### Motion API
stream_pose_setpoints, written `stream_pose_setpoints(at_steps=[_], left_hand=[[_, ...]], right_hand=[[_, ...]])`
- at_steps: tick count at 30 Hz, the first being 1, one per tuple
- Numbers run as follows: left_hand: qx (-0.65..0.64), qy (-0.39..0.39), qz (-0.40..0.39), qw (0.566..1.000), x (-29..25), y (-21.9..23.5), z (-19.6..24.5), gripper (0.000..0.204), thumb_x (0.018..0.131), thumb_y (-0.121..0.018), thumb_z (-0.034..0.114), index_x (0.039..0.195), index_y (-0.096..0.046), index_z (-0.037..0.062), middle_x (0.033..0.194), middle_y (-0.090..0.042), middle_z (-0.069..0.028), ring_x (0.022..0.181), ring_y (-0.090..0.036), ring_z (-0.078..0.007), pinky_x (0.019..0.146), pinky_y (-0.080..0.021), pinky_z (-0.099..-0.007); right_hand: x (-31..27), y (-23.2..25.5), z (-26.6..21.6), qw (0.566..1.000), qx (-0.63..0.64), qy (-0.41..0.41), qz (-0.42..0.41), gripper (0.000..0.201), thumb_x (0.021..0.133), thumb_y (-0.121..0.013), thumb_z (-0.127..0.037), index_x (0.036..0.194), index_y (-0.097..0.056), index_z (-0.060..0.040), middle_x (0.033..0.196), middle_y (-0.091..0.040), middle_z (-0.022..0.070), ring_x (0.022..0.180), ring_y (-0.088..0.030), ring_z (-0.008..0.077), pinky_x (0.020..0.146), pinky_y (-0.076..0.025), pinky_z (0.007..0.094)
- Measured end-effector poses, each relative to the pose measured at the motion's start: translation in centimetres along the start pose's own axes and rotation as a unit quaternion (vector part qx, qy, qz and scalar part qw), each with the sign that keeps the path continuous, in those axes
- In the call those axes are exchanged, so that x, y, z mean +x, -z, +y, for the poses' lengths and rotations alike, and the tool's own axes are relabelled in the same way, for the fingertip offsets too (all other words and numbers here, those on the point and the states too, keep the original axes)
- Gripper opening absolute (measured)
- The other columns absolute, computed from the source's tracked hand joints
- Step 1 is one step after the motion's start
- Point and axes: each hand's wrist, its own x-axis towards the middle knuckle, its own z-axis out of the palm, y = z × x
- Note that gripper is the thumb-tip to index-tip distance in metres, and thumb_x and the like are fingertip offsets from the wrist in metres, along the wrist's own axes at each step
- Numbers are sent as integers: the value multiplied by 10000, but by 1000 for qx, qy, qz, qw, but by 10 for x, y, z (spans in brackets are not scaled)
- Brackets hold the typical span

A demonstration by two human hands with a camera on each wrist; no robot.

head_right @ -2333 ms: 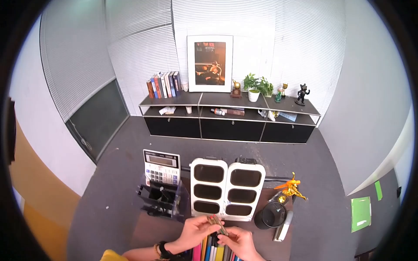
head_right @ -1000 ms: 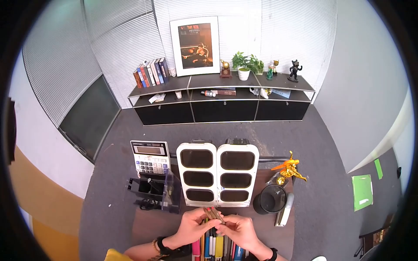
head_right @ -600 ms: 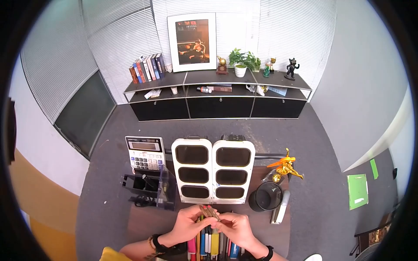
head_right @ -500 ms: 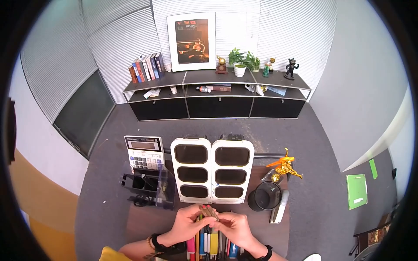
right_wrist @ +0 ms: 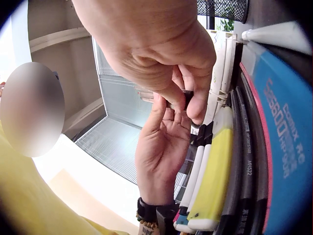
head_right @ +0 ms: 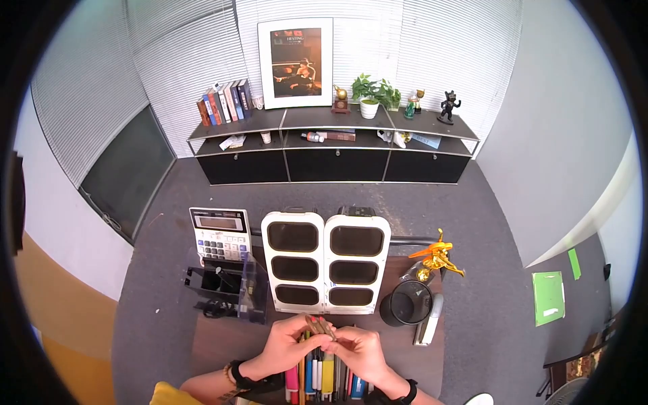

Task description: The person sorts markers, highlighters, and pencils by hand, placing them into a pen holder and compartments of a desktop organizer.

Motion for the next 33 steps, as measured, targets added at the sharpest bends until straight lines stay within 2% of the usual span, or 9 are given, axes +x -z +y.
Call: stream_pose_setpoints(at_steps=[2, 3, 5, 11, 12, 14, 17, 26, 33], left_hand=[[123, -74, -2, 990, 2, 3, 0, 172, 935, -820, 79, 1077, -771, -6, 946, -752, -76, 879, -671, -150, 797, -547, -310], [122, -74, 0, 990, 2, 3, 1, 172, 935, -820, 79, 1077, -771, -6, 946, -752, -76, 879, -671, -150, 797, -547, -310], [133, -70, 7, 989, 1, 3, 3, 151, 948, -803, 79, 1085, -790, 17, 946, -726, -37, 807, -619, -71, 731, -499, -250], [118, -67, 7, 991, 2, 3, 1, 156, 950, -811, 113, 1094, -802, 52, 937, -714, -2, 756, -541, -50, 672, -431, -236], [118, -67, 7, 991, 1, 3, 3, 156, 950, -811, 113, 1094, -802, 52, 937, -714, -2, 756, -541, -50, 672, -431, -236], [132, -2, 6, 991, 0, 3, 11, 188, 927, -838, 134, 1073, -789, 27, 921, -744, -76, 863, -636, -149, 799, -527, -312], [130, -35, 13, 991, 0, 1, 10, 185, 925, -840, 136, 1070, -793, 32, 913, -743, -71, 844, -630, -152, 792, -526, -314], [125, -52, 31, 990, -1, 0, 4, 179, 910, -848, 123, 1057, -800, 33, 877, -731, -64, 817, -614, -155, 762, -518, -311], [101, -33, 59, 993, -1, -2, 0, 166, 906, -853, 118, 1034, -798, 26, 832, -692, -50, 780, -600, -134, 714, -504, -295]], right_hand=[[0, -1, -1, 1000, -3, 4, 0, 207, 971, -746, 50, 1174, -751, 92, 1036, -758, 122, 930, -749, 157, 837, -637, 293], [0, -1, -4, 1000, 5, -3, 2, 212, 973, -744, 48, 1180, -749, 93, 1038, -757, 120, 927, -748, 156, 835, -636, 292], [0, -2, -5, 1000, 13, -10, 6, 216, 975, -743, 46, 1186, -748, 93, 1041, -757, 118, 924, -748, 154, 833, -636, 291], [0, -2, -4, 1000, 12, 0, 0, 213, 986, -737, 29, 1191, -749, 85, 1024, -757, 112, 928, -755, 158, 813, -641, 289], [0, -1, -2, 1000, 15, -9, -2, 208, 987, -736, 26, 1186, -750, 86, 1022, -757, 113, 932, -762, 167, 798, -644, 288], [0, -1, -4, 1000, 17, -19, -3, 204, 989, -735, 23, 1182, -750, 86, 1021, -756, 114, 936, -770, 177, 784, -648, 286], [-1, -1, -9, 999, 10, -41, -8, 235, 995, -735, 5, 1224, -752, 56, 999, -780, 107, 902, -766, 146, 781, -642, 284], [0, -2, -1, 1000, 21, 7, -9, 266, 1008, -713, 14, 1268, -724, 72, 1056, -777, 112, 940, -773, 162, 803, -652, 294], [0, -7, -11, 999, 34, -12, 25, 283, 1007, -715, 25, 1280, -692, 93, 1119, -770, 135, 944, -744, 147, 819, -627, 299]])
